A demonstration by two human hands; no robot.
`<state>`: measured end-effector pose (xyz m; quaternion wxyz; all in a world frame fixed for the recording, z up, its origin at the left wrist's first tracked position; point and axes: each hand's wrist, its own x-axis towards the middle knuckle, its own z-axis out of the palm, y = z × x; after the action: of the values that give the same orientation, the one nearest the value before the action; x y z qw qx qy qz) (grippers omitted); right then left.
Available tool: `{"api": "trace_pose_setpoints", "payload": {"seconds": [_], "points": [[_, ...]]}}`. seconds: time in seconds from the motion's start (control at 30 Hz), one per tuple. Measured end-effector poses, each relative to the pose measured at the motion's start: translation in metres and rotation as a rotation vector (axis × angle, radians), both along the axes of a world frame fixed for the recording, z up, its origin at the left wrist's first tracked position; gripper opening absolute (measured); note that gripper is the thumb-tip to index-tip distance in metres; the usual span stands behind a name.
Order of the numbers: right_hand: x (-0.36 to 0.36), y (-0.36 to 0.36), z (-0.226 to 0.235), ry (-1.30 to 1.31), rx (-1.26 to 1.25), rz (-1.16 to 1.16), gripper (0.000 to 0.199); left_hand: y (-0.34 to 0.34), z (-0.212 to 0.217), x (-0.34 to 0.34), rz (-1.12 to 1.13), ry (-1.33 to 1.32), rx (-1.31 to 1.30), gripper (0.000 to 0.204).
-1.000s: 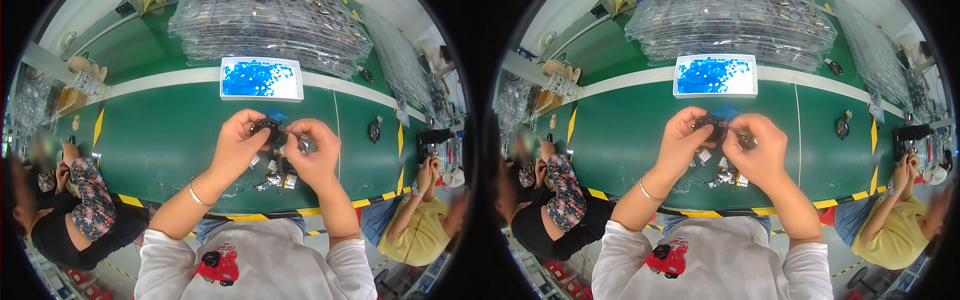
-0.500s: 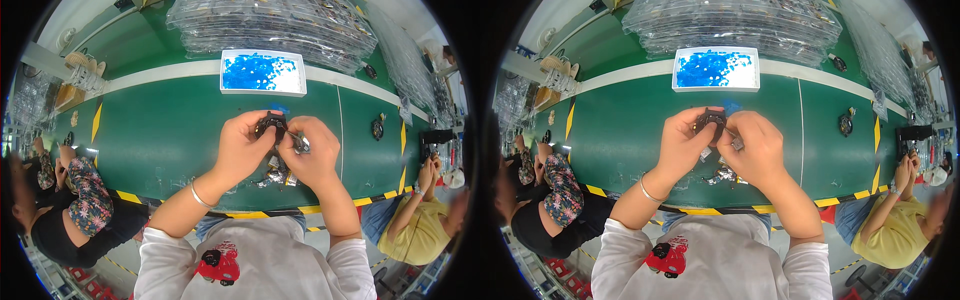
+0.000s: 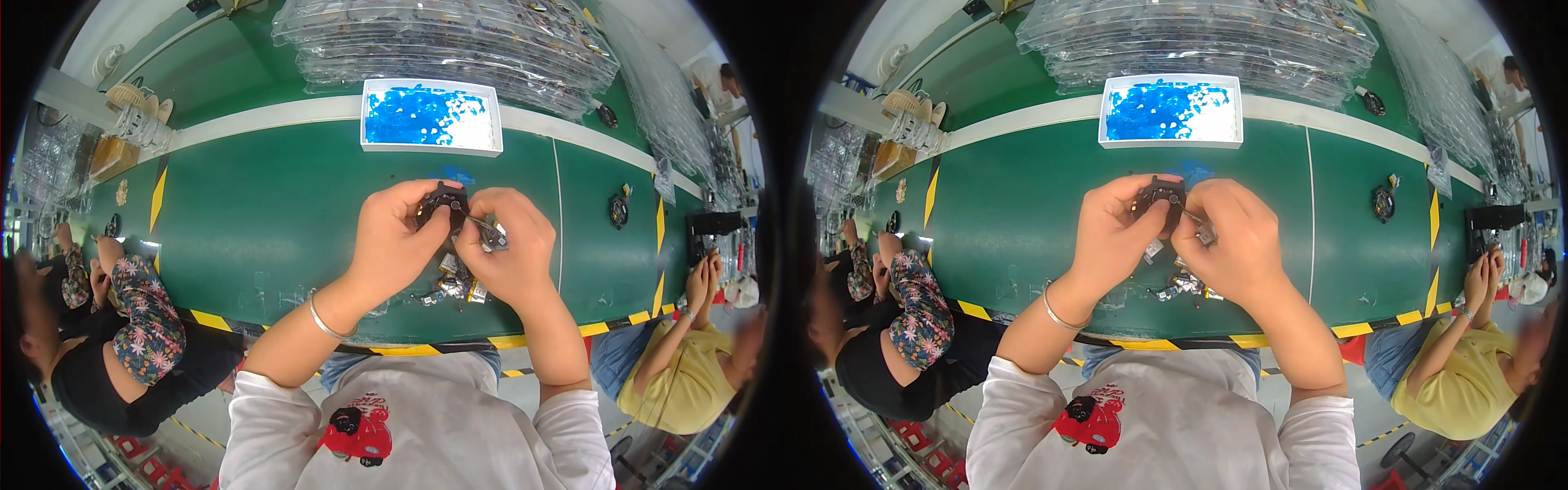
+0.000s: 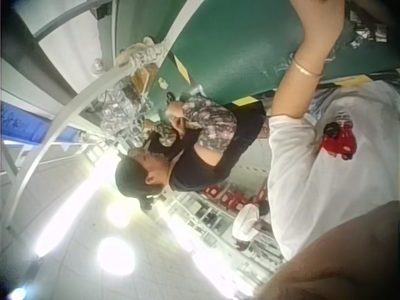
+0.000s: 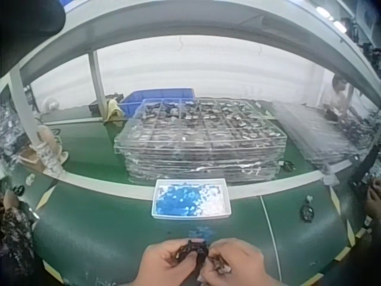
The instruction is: Manually assemble small electronic components onto a circular circuit board or base plate.
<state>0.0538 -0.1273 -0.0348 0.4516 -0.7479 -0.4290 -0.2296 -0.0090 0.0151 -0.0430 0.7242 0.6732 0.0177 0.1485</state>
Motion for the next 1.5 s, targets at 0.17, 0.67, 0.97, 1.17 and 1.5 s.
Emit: {"api": "trace_pose_setpoints", "payload": {"seconds": [0.17,0.67,0.97,1.17,1.5], "points": [[0.001,0.001,-0.003,-0.038,-0.016,-0.021,0.017,-0.002,0.000,0.000,0.008,-0.015,0.036,0.023],[0.000,0.002,-0.002,0.057,-0.022,0.048,0.016,0.010,-0.002,0.004,-0.088,0.091,-0.109,0.012],[0.012,-0.003,-0.002,1.101,0.358,0.512,0.003,0.014,0.004,0.008,-0.207,0.202,-0.394,0.010],[0.016,-0.007,0.001,1.106,0.244,0.469,0.003,0.015,0.005,0.006,-0.283,0.197,-0.363,0.008],[0.022,-0.015,0.004,1.171,0.244,0.642,0.027,0.015,0.000,0.009,-0.292,0.149,-0.504,0.005]]}}
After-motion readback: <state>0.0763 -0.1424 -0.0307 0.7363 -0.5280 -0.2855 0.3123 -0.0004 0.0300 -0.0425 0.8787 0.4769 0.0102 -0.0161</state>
